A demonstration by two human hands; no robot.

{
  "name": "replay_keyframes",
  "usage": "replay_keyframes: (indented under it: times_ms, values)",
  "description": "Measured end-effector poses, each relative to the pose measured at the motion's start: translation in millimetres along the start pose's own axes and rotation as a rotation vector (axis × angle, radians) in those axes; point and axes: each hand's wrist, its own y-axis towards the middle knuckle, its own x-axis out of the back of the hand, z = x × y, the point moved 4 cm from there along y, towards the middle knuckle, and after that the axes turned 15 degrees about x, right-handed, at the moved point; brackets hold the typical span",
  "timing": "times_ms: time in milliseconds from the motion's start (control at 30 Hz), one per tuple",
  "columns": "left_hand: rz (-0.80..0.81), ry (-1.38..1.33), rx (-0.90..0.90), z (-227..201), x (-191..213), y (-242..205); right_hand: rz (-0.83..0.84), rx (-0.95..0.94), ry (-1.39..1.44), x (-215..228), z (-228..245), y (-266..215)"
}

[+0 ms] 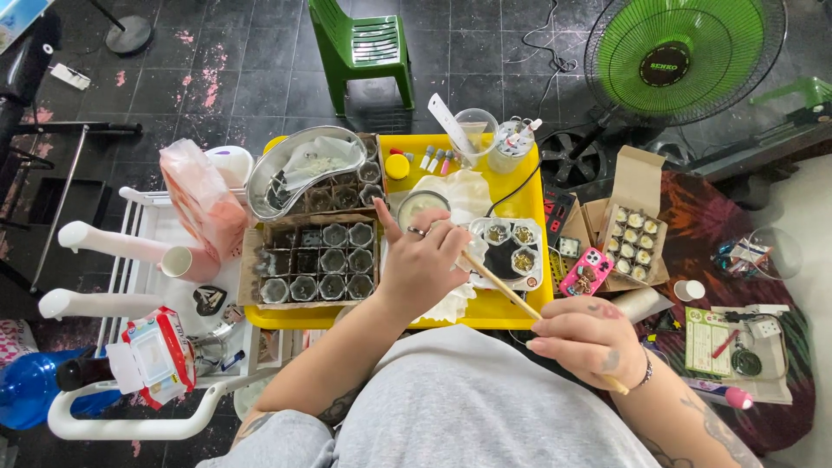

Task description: Placing wicks into small glass jars using chopsticks and melted wax.

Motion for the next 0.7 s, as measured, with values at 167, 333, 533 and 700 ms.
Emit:
replay_keyframes:
  times_ms: [167, 333, 533, 700]
  values:
    - [-0.059, -0.010, -0.029, 0, 5, 1, 0.008, -0.053, -0.069, 3, -1, 7]
    - [-0.132, -0.051, -0.013, 5, 4, -3, -0.032, -0.005, 0.016, 0, 2, 12]
    - [-0.193, -0.071, 0.057, 5, -1, -8, 0.021, -0.073, -0.112, -3, 9, 29]
    - [-0.022, -0.225, 0.280, 8, -8, -10, -0.105, -0.270, -0.129, 4, 6, 12]
